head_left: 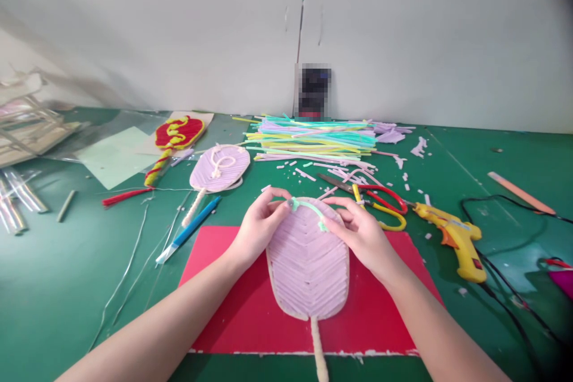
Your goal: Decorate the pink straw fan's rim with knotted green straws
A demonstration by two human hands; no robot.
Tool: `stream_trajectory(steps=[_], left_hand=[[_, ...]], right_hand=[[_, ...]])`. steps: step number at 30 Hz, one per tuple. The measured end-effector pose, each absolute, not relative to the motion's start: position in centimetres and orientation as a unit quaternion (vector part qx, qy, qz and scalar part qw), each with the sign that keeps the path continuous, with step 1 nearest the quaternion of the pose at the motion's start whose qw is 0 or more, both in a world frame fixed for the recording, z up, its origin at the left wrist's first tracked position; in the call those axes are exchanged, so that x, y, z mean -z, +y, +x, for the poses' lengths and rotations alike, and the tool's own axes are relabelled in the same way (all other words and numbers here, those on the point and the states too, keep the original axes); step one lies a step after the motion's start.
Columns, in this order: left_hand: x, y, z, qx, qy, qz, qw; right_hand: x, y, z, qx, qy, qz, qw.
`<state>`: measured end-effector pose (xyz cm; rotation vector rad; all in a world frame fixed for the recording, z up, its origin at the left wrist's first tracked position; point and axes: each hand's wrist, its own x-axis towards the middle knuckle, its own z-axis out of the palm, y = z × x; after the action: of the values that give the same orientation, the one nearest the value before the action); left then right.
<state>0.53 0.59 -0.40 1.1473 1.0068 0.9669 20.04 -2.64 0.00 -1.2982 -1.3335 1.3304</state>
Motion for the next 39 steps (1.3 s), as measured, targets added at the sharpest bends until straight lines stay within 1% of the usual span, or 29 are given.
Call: stream_trajectory(steps=[7,13,18,20,26,30,33,36,39], left_hand=[[0.4,0.6,0.6,-0.442,0.429,0.499,0.61],[0.3,0.7,0.6,-0.455,0.407,0.529,0.589],[0.2,0.7,0.7,-0.447,0.414,0.55,0.571],[0.0,0.7,0.7,-0.444,0.418,0.56,0.56],[-0.2,0.7,0.7,-0.42,0.424,0.593,0.54],[-0.1,0.7,0.6,-0.42,0.395,0.577,0.578],[0.1,0.8,0.6,-0.43,0.374,0.503,0.649],[0.2,0.7,0.6,-0.41,0.374,0.44,0.706],[0.2,0.6,0.6,-0.397,0.375,0.417,0.726]], right_hand=[[0.2,-2.6,19.9,-0.51,-0.529,-0.506,0.452],[0.3,-2.9,19.8,-0.493,-0.575,-0.523,0.39],[0.5,-2.6,20.1,-0.486,-0.555,-0.544,0.4],[0.6,-2.4,20.2,-0.477,-0.55,-0.548,0.412],[0.5,-1.9,20.3,-0.472,-0.51,-0.522,0.495],[0.3,-1.9,20.4,-0.489,-0.478,-0.537,0.494],[0.3,-1.9,20.5,-0.479,-0.482,-0.548,0.488],[0.5,-1.8,20.6,-0.463,-0.485,-0.555,0.492],[0.8,-1.8,20.7,-0.45,-0.496,-0.555,0.493]])
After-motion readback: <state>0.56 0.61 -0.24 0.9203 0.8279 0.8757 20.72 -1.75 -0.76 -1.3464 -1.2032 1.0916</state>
